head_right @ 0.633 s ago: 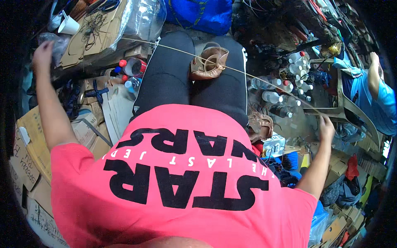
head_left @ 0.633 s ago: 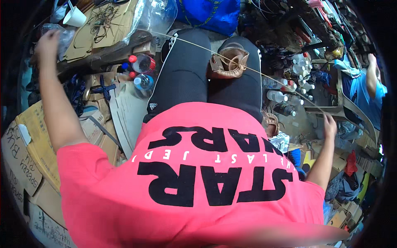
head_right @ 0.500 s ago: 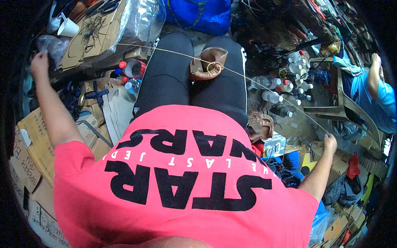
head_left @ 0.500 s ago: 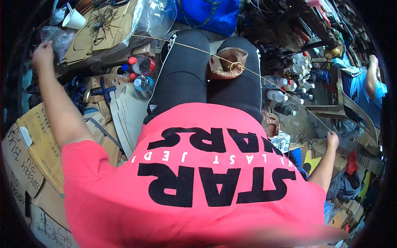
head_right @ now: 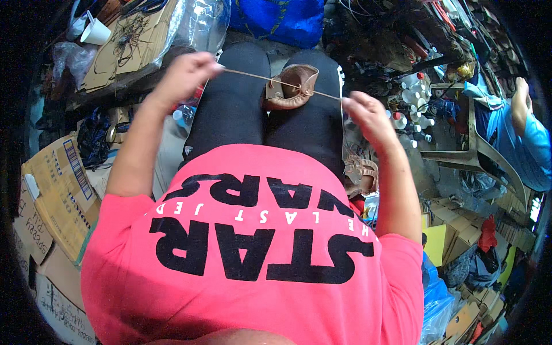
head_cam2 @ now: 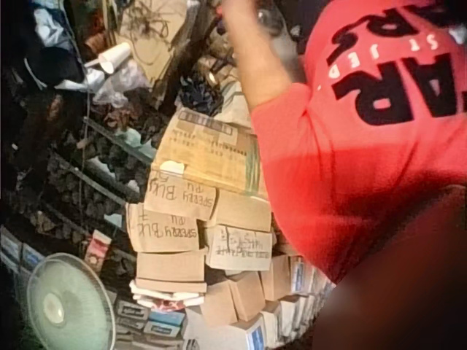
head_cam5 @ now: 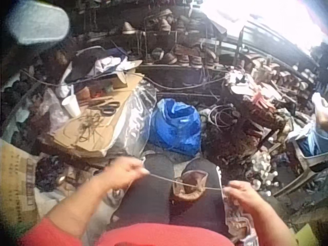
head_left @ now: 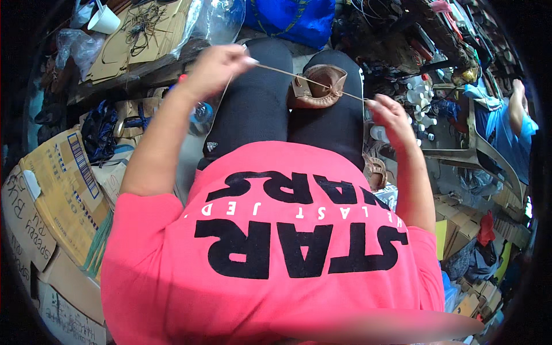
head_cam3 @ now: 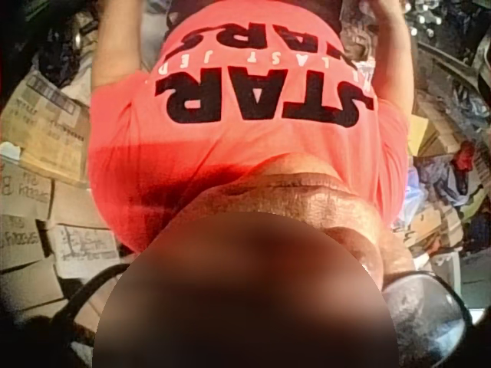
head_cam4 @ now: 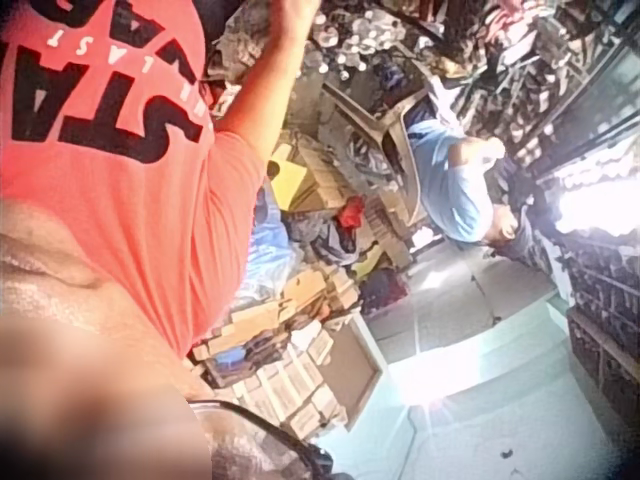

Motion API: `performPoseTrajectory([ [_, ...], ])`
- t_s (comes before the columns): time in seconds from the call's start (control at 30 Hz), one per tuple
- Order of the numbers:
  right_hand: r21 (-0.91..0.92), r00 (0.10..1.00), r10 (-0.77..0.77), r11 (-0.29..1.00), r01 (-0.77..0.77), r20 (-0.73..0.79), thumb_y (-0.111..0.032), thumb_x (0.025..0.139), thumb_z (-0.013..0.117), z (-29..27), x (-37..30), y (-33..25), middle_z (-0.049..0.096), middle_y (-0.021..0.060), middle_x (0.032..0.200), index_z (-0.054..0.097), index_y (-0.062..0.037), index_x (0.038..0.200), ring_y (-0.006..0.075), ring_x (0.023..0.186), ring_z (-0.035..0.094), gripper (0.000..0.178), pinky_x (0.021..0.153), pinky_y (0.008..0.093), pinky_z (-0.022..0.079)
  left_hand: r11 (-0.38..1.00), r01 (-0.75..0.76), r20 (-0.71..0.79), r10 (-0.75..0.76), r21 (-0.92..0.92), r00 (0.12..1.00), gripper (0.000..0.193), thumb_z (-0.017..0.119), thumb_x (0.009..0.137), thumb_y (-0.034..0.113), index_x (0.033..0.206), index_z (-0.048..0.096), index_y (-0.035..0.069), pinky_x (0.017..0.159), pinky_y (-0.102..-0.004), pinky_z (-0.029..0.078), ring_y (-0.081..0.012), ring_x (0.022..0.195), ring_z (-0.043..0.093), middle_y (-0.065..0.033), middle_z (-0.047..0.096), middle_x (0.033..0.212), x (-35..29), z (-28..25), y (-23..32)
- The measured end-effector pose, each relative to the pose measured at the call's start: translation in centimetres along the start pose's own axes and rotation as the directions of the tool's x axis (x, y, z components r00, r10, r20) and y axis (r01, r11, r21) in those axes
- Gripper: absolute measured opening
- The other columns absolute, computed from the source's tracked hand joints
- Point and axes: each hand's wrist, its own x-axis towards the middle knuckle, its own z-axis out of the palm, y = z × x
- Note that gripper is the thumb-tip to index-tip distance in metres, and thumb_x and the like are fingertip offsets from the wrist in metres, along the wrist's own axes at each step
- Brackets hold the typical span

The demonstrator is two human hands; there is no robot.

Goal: Hand-stitching a leather shoe upper using a needle and thread while seated.

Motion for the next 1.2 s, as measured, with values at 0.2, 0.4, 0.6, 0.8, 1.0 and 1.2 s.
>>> performPoseTrajectory([
  [0.2, 0.157, 0.98, 0.134, 0.981, -0.11, -0.149, -0.02, 0.091, 0.055, -2.5, -1.8, 2.2, 0.046, -0.0013, 0.076, 0.065, -0.0082, 0.105, 0.0068, 0.066, 0.044, 0.021, 0.06, 0.0207, 0.039, 0.934, 0.116, -0.296, -0.223, -0.337, 0.929, 0.028, 0.055, 0.092, 0.026, 0.109, 0.061, 0.004, 0.067, -0.0225, 0.044, -0.0081, 0.074, 0.053, 0.001, 0.059, 0.079, -1.8, -4.3, -4.6],
  [0.4, -0.36, 0.955, -0.282, 0.903, 0.233, -0.089, -0.001, 0.084, 0.059, 0.3, 0.8, -2.3, 0.053, 0.0028, 0.084, 0.065, -0.0061, 0.106, 0.0099, 0.072, 0.052, 0.024, 0.065, 0.0242, 0.045, 0.864, -0.488, -0.035, 0.495, 0.128, 0.868, 0.034, 0.066, 0.079, 0.018, 0.112, 0.063, 0.008, 0.095, -0.0333, 0.043, -0.0241, 0.109, 0.056, -0.0117, 0.059, 0.118, 3.0, 3.6, 4.7],
  [0.6, -0.542, 0.887, -0.459, 0.734, 0.409, 0.048, 0.002, 0.076, 0.066, 2.2, 3.4, -4.0, 0.059, 0.0066, 0.084, 0.066, -0.0049, 0.086, 0.0169, 0.078, 0.06, 0.012, 0.068, 0.0277, 0.049, 0.891, -0.44, 0.252, 0.403, 0.11, 0.88, 0.031, 0.07, 0.076, 0.022, 0.1, 0.065, 0.005, 0.082, -0.0349, 0.047, -0.0267, 0.093, 0.061, -0.014, 0.062, 0.099, 7.5, 7.4, 7.3],
  [0.8, -0.486, 0.908, -0.407, 0.777, 0.4, 0.097, 0.003, 0.074, 0.068, 2.5, 3.6, -4.3, 0.059, 0.0044, 0.085, 0.066, -0.0059, 0.086, 0.0147, 0.081, 0.061, 0.015, 0.07, 0.0266, 0.048, 0.96, -0.281, 0.425, 0.258, -0.008, 0.868, 0.023, 0.071, 0.076, 0.021, 0.089, 0.067, 0.003, 0.077, -0.0301, 0.047, -0.0174, 0.086, 0.06, -0.0084, 0.063, 0.088, 8.4, 7.6, 7.0],
  [1.0, -0.387, 0.886, -0.46, 0.808, 0.444, 0.056, 0.004, 0.078, 0.065, 3.4, 3.3, -1.9, 0.055, 0.0019, 0.083, 0.064, -0.0032, 0.085, 0.01, 0.081, 0.057, 0.01, 0.071, 0.0232, 0.045, 0.943, -0.033, 0.503, 0.206, -0.331, 0.84, 0.022, 0.068, 0.079, 0.016, 0.094, 0.067, 0.0, 0.079, -0.0248, 0.045, -0.0101, 0.082, 0.06, -0.004, 0.067, 0.085, 8.4, 8.2, 5.9],
  [1.2, -0.511, 0.827, -0.561, 0.721, 0.468, -0.035, 0.0, 0.074, 0.067, 4.7, 1.6, -1.6, 0.058, 0.0062, 0.079, 0.069, -0.0095, 0.09, 0.0184, 0.073, 0.06, 0.019, 0.064, 0.0274, 0.047, 0.894, 0.052, 0.575, 0.24, -0.444, 0.782, 0.03, 0.066, 0.081, 0.014, 0.109, 0.065, 0.001, 0.082, -0.0247, 0.044, -0.0108, 0.085, 0.059, -0.0044, 0.066, 0.092, 8.3, 8.2, 4.9],
])
